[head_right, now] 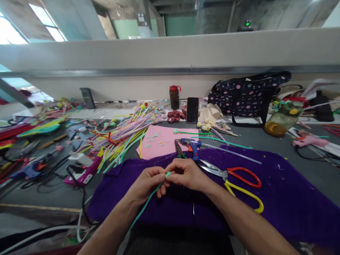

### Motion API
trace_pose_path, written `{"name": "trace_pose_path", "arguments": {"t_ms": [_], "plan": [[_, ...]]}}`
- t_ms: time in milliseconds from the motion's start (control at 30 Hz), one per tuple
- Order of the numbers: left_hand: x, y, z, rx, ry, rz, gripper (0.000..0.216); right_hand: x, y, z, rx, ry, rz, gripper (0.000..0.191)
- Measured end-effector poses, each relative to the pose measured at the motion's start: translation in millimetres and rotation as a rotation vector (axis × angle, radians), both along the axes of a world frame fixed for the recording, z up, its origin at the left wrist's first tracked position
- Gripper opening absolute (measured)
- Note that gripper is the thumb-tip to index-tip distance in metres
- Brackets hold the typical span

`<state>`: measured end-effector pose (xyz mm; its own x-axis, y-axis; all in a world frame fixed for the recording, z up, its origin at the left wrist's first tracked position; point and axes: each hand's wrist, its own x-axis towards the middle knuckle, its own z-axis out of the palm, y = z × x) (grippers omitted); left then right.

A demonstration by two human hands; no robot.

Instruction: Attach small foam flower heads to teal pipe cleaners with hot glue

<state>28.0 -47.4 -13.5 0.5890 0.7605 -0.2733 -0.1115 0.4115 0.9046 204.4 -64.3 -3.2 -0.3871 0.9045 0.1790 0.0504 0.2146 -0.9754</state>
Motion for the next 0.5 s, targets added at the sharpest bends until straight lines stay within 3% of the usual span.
{"name": "trace_pose_path", "arguments": {"t_ms": [500], "plan": [[-1.3, 0.3, -5.7, -0.030, -0.019, 0.003, 0.018, -2.9, -1.8, -1.2, 0.017, -0.021, -0.003, 0.018]]}}
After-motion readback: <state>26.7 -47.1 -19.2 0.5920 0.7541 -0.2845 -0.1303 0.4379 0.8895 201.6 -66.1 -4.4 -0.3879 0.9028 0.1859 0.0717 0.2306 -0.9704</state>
